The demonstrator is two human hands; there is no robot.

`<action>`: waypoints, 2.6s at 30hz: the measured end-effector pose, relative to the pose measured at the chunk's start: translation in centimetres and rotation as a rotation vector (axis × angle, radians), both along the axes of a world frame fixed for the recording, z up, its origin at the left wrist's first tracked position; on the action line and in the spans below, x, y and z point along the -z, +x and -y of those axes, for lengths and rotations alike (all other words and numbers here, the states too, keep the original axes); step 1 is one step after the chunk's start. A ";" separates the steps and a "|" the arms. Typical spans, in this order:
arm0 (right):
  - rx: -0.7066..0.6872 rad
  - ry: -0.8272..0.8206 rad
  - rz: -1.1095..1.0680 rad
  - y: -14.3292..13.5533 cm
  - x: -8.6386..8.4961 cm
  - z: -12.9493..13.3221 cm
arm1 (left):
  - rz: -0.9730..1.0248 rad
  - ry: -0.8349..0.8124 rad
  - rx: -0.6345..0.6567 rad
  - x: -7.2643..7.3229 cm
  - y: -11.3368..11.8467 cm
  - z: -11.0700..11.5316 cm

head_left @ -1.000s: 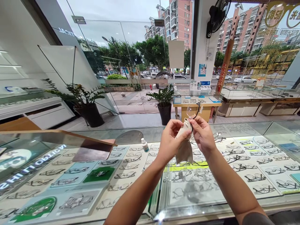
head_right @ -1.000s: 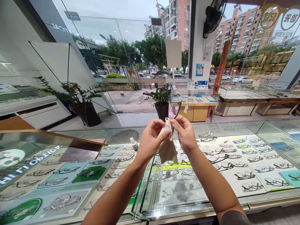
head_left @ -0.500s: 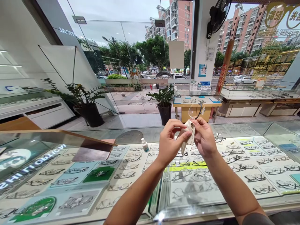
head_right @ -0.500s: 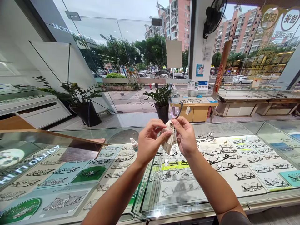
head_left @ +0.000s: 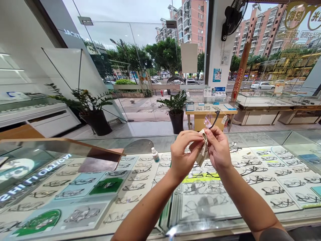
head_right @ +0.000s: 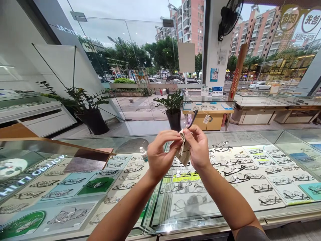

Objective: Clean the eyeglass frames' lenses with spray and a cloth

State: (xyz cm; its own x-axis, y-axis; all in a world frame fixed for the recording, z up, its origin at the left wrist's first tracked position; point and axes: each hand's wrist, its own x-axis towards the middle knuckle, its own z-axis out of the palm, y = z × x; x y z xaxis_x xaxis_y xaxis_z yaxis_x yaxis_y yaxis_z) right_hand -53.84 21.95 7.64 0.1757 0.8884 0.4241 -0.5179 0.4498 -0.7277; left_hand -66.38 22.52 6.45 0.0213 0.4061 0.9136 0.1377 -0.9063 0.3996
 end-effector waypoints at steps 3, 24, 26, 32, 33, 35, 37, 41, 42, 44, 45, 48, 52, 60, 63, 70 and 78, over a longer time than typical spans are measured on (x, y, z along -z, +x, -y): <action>0.010 0.004 0.006 0.0 0.0 0.0 | 0.029 -0.104 0.084 0.2 0.1 0.1; 0.009 0.133 0.172 -0.3 1.4 -0.7 | -0.045 -0.933 0.687 -1.4 -2.9 -2.8; -0.016 0.098 0.160 -0.3 1.3 -0.7 | 0.025 -1.008 0.775 -1.5 -2.7 -2.8; -0.093 -0.021 0.042 -0.3 0.6 -0.7 | 0.213 -1.132 0.883 -1.5 -2.2 -2.3; -0.112 -0.042 0.018 -0.3 0.5 -0.7 | 0.229 -1.108 0.874 -1.4 -2.0 -2.2; -0.136 -0.070 -0.027 -0.1 0.4 -0.8 | 0.274 -1.001 0.810 -1.0 -1.4 -1.9; -0.141 -0.079 -0.062 0.1 0.3 -0.9 | 0.317 -0.848 0.694 -0.8 -0.7 -1.4; -0.166 -0.086 -0.092 0.4 0.2 -1.0 | 0.309 -0.678 0.512 -0.7 0.1 -0.6; -0.179 -0.092 -0.098 0.3 0.1 -0.9 | 0.307 -0.677 0.496 -0.8 0.2 -0.5; -0.194 -0.106 -0.112 0.2 0.1 -0.9 | 0.329 -0.701 0.492 -0.7 0.2 -0.5; -0.197 -0.112 -0.116 0.2 0.1 -0.9 | 0.347 -0.727 0.505 -0.7 0.2 -0.6; -0.185 -0.110 -0.099 0.1 0.1 -0.7 | 0.358 -0.859 0.573 -0.6 0.1 -1.0; -0.151 -0.056 -0.049 0.3 -0.1 -0.4 | 0.198 -0.929 0.578 -1.0 -0.4 -1.3; -0.122 -0.021 -0.006 0.2 -0.1 -0.3 | -0.101 -0.959 0.483 -1.6 -1.6 -1.4; -0.148 -0.060 -0.013 0.2 0.0 -0.5 | -0.086 -0.992 0.528 -1.8 -2.0 -1.6; -0.195 -0.106 -0.046 0.1 0.3 -1.2 | 0.101 -1.052 0.629 -1.5 -1.7 -1.5; -0.172 -0.130 -0.077 0.4 0.7 -1.6 | 0.107 -0.875 0.575 -0.4 0.5 -0.9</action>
